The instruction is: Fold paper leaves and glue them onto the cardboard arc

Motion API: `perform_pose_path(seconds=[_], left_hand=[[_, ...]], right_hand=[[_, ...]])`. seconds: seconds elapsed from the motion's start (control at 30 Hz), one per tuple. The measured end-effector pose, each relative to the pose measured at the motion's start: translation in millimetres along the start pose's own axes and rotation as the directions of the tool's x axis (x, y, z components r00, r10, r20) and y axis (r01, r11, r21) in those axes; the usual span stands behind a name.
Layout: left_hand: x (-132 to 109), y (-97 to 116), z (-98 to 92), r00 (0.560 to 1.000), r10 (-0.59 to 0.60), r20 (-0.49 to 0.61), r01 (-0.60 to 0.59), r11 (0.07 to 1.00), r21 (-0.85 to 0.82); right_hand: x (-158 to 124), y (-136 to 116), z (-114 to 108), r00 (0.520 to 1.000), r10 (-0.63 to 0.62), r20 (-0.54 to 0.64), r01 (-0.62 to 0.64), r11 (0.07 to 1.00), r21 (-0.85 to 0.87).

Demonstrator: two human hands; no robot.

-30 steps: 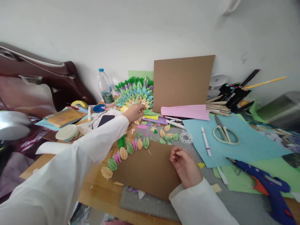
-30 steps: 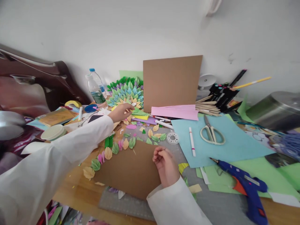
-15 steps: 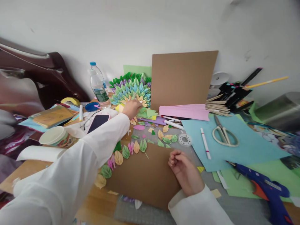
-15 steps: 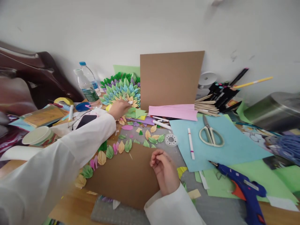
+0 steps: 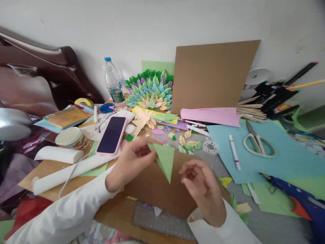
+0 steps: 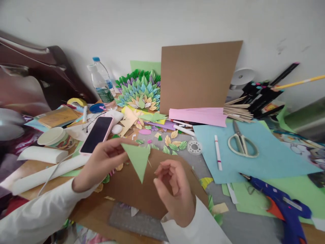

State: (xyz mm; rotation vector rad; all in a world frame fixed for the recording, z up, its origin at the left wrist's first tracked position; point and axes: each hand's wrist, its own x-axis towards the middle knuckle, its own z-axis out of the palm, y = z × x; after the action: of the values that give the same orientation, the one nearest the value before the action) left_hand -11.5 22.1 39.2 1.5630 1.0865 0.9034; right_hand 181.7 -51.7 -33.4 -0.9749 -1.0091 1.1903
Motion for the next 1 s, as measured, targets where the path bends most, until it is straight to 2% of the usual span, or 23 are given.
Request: perform_pose_path(seconds=[0.07,0.13,0.2,0.27,0.43,0.53,0.6,0.73,0.8,0.87,0.93,0.97,1.0], left_hand=[[-17,0,7.9,1.0,0.004,0.018,-0.006,0.988,0.152],[-28,2,13.1,0.996,-0.005,0.091,-0.012,0.983,0.184],[-34,4,15.2,0.99,0.0,0.143,-0.018,0.992,0.125],[-35,4,15.2,0.989,-0.011,0.15,0.003,0.999,0.048],[-34,-4,13.7,0.978,-0.101,0.181,0.131,0.979,-0.159],[-34,-8,12.5,0.969,-0.099,0.225,0.153,0.961,-0.232],[-34,-9,10.4,0.938,-0.145,0.316,0.226,0.945,-0.238],[-34,-7,6.9,0.827,-0.252,0.502,0.417,0.874,-0.248],[-35,-7,7.2,0.82,-0.262,0.51,0.439,0.858,-0.266],[-38,-7,7.4,0.822,-0.288,0.492,0.463,0.841,-0.28],[-41,-7,5.7,0.822,-0.31,0.477,0.491,0.81,-0.32],[-42,-6,3.7,0.826,-0.313,0.469,0.498,0.795,-0.346],[-43,-6,1.1,0.836,-0.304,0.457,0.49,0.788,-0.372]], right_hand=[[-6,0,8,0.992,-0.09,0.091,0.095,0.994,-0.056],[-11,1,14,0.976,-0.166,0.138,0.185,0.973,-0.14],[-14,1,16,0.974,-0.179,0.136,0.208,0.946,-0.249],[-16,0,14,0.975,-0.159,0.154,0.202,0.924,-0.325],[-16,-5,1,0.947,-0.125,0.295,0.226,0.914,-0.337],[-13,-11,-6,0.933,-0.124,0.338,0.278,0.845,-0.458],[-12,-17,-7,0.905,-0.151,0.399,0.366,0.754,-0.545],[-16,-37,-2,0.838,-0.12,0.533,0.497,0.572,-0.652],[-18,-52,-5,0.821,-0.065,0.567,0.514,0.515,-0.686],[-13,-67,-19,0.84,-0.003,0.542,0.48,0.468,-0.742],[3,-82,-49,0.939,-0.018,0.344,0.328,0.348,-0.878],[16,-89,-69,0.966,-0.029,0.257,0.256,0.254,-0.933],[31,-94,-92,0.987,-0.017,0.157,0.158,0.103,-0.982]])
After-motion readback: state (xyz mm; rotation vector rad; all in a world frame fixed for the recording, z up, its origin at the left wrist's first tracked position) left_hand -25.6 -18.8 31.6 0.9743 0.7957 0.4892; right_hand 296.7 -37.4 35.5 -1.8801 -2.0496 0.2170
